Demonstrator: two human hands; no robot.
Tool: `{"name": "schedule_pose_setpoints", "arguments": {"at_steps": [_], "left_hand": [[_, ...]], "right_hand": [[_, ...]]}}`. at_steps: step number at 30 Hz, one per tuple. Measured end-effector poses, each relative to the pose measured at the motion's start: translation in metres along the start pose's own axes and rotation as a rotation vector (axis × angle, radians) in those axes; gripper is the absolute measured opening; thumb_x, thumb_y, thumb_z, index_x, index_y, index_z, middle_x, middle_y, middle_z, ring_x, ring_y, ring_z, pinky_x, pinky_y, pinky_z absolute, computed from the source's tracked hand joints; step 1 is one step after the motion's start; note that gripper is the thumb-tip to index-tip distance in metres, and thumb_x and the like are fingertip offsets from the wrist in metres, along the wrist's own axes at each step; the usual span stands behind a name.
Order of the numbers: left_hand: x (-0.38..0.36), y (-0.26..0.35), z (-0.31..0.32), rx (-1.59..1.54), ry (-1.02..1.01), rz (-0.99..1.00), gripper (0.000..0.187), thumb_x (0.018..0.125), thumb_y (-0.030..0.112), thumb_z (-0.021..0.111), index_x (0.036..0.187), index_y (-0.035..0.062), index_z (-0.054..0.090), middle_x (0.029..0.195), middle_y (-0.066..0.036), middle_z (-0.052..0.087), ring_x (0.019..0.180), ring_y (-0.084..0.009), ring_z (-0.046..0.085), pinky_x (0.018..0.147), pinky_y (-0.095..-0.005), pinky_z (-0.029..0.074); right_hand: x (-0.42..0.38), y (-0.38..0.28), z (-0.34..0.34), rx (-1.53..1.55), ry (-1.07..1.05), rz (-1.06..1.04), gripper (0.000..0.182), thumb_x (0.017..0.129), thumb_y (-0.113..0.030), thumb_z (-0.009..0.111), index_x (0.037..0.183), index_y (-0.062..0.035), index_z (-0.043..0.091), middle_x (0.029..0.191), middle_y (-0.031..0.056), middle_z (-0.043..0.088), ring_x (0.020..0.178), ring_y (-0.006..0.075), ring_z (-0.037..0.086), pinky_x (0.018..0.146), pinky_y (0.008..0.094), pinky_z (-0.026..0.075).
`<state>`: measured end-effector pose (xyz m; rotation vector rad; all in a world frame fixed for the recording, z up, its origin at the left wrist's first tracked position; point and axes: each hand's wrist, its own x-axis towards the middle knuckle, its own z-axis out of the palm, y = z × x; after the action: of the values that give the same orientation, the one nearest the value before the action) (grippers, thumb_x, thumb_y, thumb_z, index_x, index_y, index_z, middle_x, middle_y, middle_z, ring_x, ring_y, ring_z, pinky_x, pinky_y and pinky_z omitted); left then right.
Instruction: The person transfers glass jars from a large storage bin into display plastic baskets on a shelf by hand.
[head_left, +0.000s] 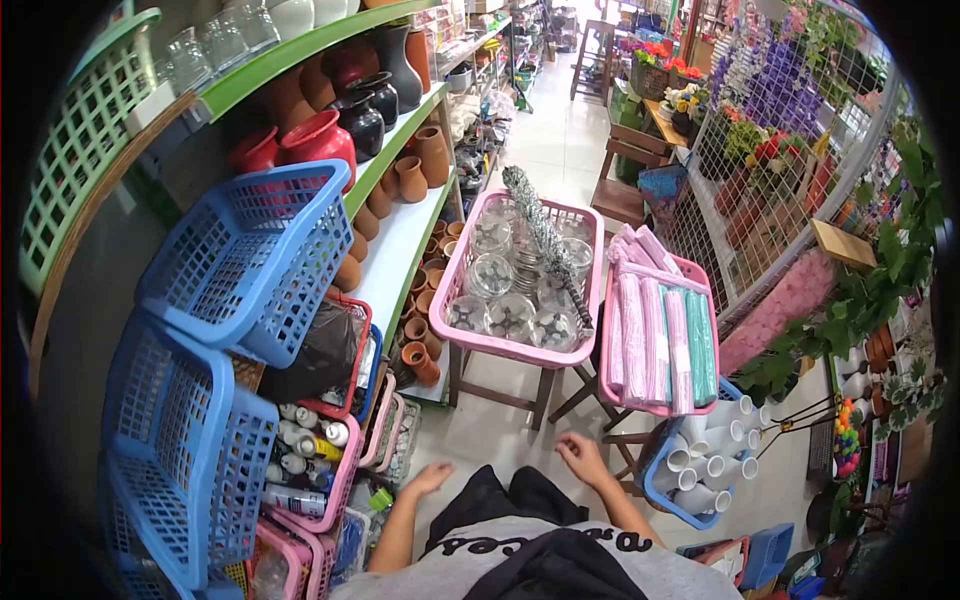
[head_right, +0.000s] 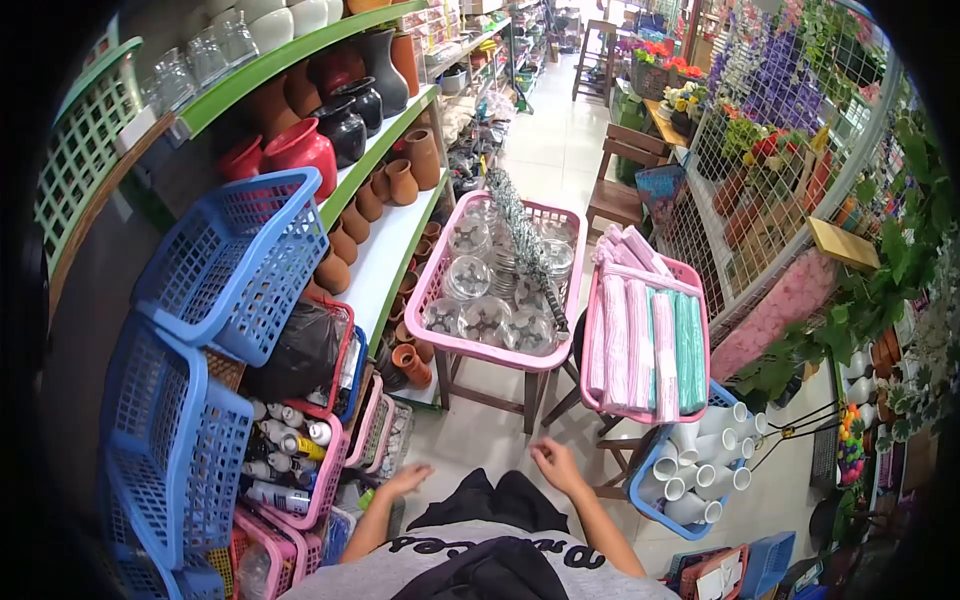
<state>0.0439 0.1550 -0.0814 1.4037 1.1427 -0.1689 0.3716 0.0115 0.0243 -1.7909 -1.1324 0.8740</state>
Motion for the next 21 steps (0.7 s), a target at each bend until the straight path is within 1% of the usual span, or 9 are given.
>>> {"name": "schedule_pose_setpoints", "arguments": {"at_steps": [1,3,7,9,11,14,16,19,21], "left_hand": [[-0.001,0.036,-0.017,-0.066,-0.044,0.025,0.06,0.083,0.053,0.054,0.121,0.0069,0.051,0.112,-0.007,0.055,0.095,-0.0184,0.055,0.069,-0.0341,0.052],[-0.011,0.118,-0.044,-0.099,-0.032,0.281,0.048,0.087,0.042,0.055,0.115,0.0029,0.053,0.097,-0.006,0.06,0.074,-0.0114,0.056,0.059,-0.0259,0.048],[-0.016,0.258,-0.091,-0.226,-0.08,0.607,0.032,0.091,0.029,0.053,0.111,0.004,0.055,0.096,-0.005,0.06,0.079,-0.0097,0.058,0.058,-0.0238,0.048],[-0.011,0.314,-0.112,-0.135,0.041,0.596,0.031,0.09,0.027,0.054,0.109,0.003,0.055,0.093,-0.003,0.062,0.08,-0.0102,0.059,0.061,-0.0247,0.048],[0.026,0.347,-0.121,-0.128,0.242,0.82,0.031,0.088,0.025,0.057,0.108,0.0016,0.055,0.087,-0.005,0.063,0.077,-0.0125,0.06,0.066,-0.0255,0.049],[0.061,0.398,-0.14,0.105,0.424,0.796,0.038,0.082,0.025,0.063,0.11,0.0006,0.053,0.099,-0.013,0.061,0.088,-0.0211,0.06,0.078,-0.031,0.047],[0.103,0.41,-0.151,0.335,0.608,0.918,0.058,0.075,0.028,0.069,0.12,0.0003,0.046,0.12,-0.02,0.049,0.109,-0.0292,0.051,0.092,-0.036,0.041],[0.145,0.42,-0.158,0.682,0.759,0.82,0.084,0.068,0.033,0.074,0.133,0.0016,0.031,0.132,-0.019,0.036,0.121,-0.0331,0.038,0.097,-0.0375,0.037],[0.161,0.426,-0.164,0.741,0.663,0.725,0.102,0.063,0.04,0.076,0.138,0.0008,0.02,0.138,-0.018,0.029,0.129,-0.0347,0.027,0.103,-0.0437,0.029]], "right_hand": [[0.017,-0.026,-0.007,0.02,0.008,-0.055,0.016,0.083,-0.013,0.059,0.093,-0.0005,0.061,0.073,0.0069,0.062,0.061,0.01,0.057,0.055,0.0249,0.045],[0.049,-0.086,-0.021,0.136,0.01,-0.166,0.015,0.084,-0.012,0.058,0.094,0.0004,0.059,0.074,0.0083,0.06,0.06,0.0093,0.055,0.055,0.024,0.044],[0.127,-0.133,-0.04,0.04,0.203,-0.437,0.011,0.082,-0.006,0.058,0.091,0.0009,0.058,0.071,0.007,0.055,0.061,0.0118,0.051,0.055,0.025,0.041],[0.168,-0.148,-0.047,0.007,0.246,-0.52,0.011,0.079,-0.004,0.058,0.09,0.0003,0.057,0.076,0.0082,0.054,0.063,0.0152,0.052,0.057,0.0263,0.042],[0.201,-0.157,-0.055,-0.021,0.237,-0.481,0.016,0.077,-0.004,0.059,0.092,0.0002,0.055,0.084,0.0097,0.054,0.065,0.0187,0.052,0.059,0.0281,0.043],[0.235,-0.155,-0.064,-0.142,0.266,-0.5,0.021,0.075,-0.004,0.059,0.095,0.0001,0.054,0.089,0.0118,0.052,0.073,0.0238,0.054,0.064,0.0321,0.044],[0.251,-0.145,-0.067,-0.264,0.311,-0.467,0.03,0.072,-0.005,0.062,0.1,-0.0001,0.051,0.095,0.0148,0.05,0.085,0.0303,0.053,0.072,0.0376,0.043],[0.261,-0.133,-0.069,-0.463,0.386,-0.428,0.041,0.07,-0.007,0.064,0.106,-0.0004,0.047,0.101,0.0175,0.047,0.093,0.0355,0.05,0.078,0.0417,0.042],[0.262,-0.127,-0.068,-0.528,0.381,-0.378,0.05,0.069,-0.008,0.065,0.112,0.0015,0.042,0.103,0.0194,0.045,0.095,0.038,0.048,0.081,0.0437,0.041]]}}
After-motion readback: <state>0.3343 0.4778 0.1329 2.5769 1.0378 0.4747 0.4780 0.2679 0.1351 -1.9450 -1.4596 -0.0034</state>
